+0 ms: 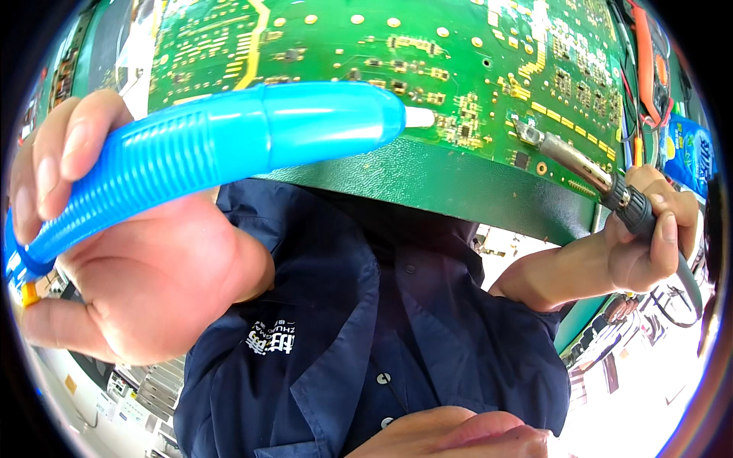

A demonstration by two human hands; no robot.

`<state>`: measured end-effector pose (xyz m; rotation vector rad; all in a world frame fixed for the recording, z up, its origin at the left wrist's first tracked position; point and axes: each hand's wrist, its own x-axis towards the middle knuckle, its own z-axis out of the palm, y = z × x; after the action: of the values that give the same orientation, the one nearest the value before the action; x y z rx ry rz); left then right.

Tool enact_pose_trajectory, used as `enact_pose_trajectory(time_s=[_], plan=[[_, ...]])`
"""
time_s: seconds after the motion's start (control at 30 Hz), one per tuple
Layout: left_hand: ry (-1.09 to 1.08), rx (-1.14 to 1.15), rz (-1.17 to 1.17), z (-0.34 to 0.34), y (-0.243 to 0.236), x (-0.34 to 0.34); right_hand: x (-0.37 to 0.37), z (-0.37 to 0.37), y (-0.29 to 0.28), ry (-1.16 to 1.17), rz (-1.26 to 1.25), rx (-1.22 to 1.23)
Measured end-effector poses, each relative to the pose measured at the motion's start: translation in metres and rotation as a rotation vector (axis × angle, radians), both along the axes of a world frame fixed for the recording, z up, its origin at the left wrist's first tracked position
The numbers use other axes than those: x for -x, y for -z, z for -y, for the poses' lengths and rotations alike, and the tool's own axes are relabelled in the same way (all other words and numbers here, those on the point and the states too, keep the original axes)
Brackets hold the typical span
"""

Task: The person solders a circuit board using a soldering iron and a solder sucker. They apply the iron to various points, use the blue suction tool to remove solder, and flip the board over to work on the components.

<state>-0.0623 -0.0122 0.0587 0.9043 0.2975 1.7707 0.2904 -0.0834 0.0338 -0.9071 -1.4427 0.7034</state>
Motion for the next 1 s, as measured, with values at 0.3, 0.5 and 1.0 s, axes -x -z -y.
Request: enact_pose_trajectory(time_s=[0.3, 0.5, 1.0], plan=[[-0.070, -0.122, 0.051, 0.028, -0.007, 0.028, -0.021, -0.002, -0.003, -0.064, -0.205, -0.062], [-0.173, -0.271, -0.237, 0.039, -0.018, 0.089, -0.002, 0.016, -0.009, 0.211, -0.120, -0.189], [-0.221, -0.497, -1.789, 0.073, 0.000, 0.011, 0.087, 0.044, -0.020, -0.165, -0.331, -0.040]])
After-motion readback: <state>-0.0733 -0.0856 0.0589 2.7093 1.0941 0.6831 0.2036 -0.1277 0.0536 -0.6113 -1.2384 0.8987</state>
